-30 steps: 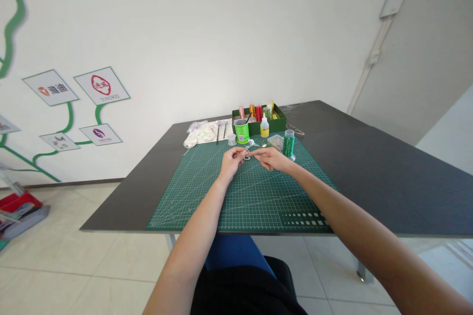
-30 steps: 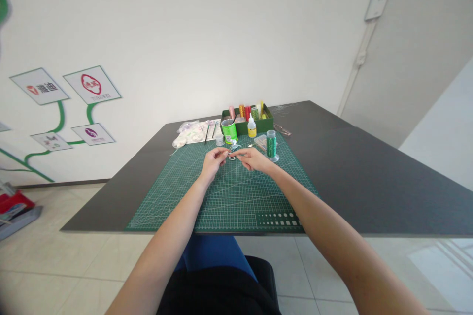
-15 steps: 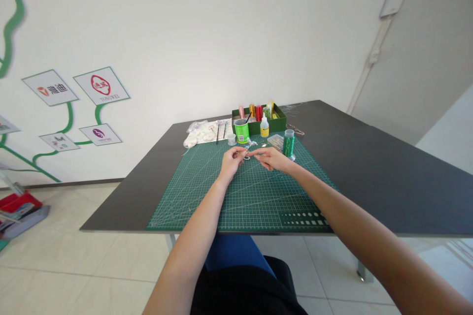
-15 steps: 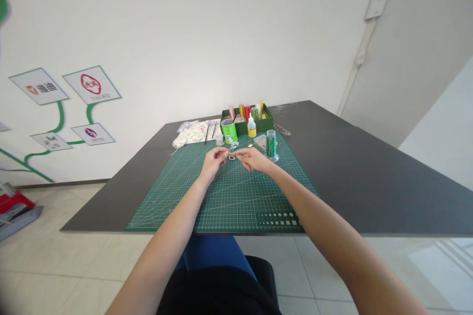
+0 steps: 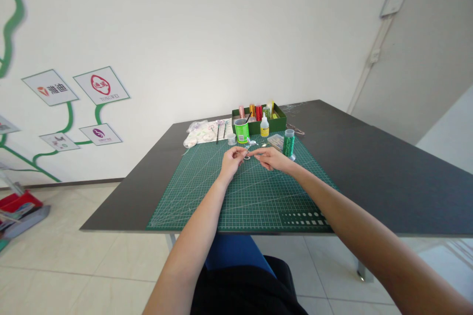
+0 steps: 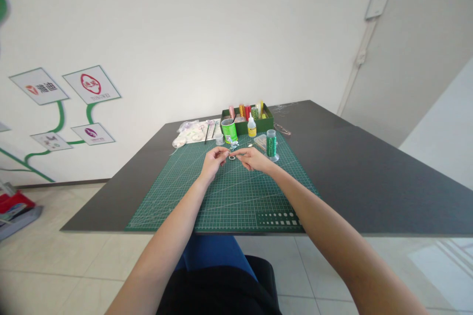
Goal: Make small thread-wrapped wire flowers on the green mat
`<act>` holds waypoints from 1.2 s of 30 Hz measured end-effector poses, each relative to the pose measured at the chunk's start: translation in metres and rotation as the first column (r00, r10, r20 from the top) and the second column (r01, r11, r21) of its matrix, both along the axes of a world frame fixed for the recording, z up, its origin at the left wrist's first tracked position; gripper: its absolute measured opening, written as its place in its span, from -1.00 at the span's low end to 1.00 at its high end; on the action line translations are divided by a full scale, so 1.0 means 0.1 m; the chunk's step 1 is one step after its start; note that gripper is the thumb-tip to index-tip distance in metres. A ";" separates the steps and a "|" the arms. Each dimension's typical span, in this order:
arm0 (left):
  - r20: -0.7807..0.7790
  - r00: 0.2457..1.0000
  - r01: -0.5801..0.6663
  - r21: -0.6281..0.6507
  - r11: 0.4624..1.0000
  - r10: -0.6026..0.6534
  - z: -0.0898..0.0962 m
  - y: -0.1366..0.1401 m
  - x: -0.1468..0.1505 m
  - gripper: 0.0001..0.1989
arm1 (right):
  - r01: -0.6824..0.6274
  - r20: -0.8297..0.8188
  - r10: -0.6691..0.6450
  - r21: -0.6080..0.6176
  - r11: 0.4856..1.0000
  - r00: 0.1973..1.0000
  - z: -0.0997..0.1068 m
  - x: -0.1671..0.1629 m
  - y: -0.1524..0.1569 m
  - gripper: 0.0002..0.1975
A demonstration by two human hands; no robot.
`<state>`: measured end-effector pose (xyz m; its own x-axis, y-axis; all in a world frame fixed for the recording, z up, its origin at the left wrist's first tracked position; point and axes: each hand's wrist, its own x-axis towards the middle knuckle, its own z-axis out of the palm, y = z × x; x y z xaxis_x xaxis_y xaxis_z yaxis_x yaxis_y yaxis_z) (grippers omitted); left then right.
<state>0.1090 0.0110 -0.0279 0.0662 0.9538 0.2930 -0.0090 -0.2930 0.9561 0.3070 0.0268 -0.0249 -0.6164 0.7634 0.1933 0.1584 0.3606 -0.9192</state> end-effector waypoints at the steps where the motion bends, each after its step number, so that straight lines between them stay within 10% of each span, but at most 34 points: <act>1: -0.003 1.000 0.000 0.002 1.000 0.001 0.00 0.00 0.00 -0.69 | -0.003 -0.003 0.003 -0.002 1.000 1.000 0.00 0.00 0.00 -0.48; 36: 0.031 0.999 -0.020 0.026 0.999 0.019 0.03 -0.02 0.01 -0.68 | 0.001 0.013 -0.001 -0.004 1.000 1.000 0.01 0.00 -0.02 -0.46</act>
<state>0.1099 0.0091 -0.0245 0.0382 0.9468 0.3195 -0.0319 -0.3184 0.9474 0.3072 0.0244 -0.0235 -0.6177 0.7649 0.1827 0.1705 0.3571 -0.9184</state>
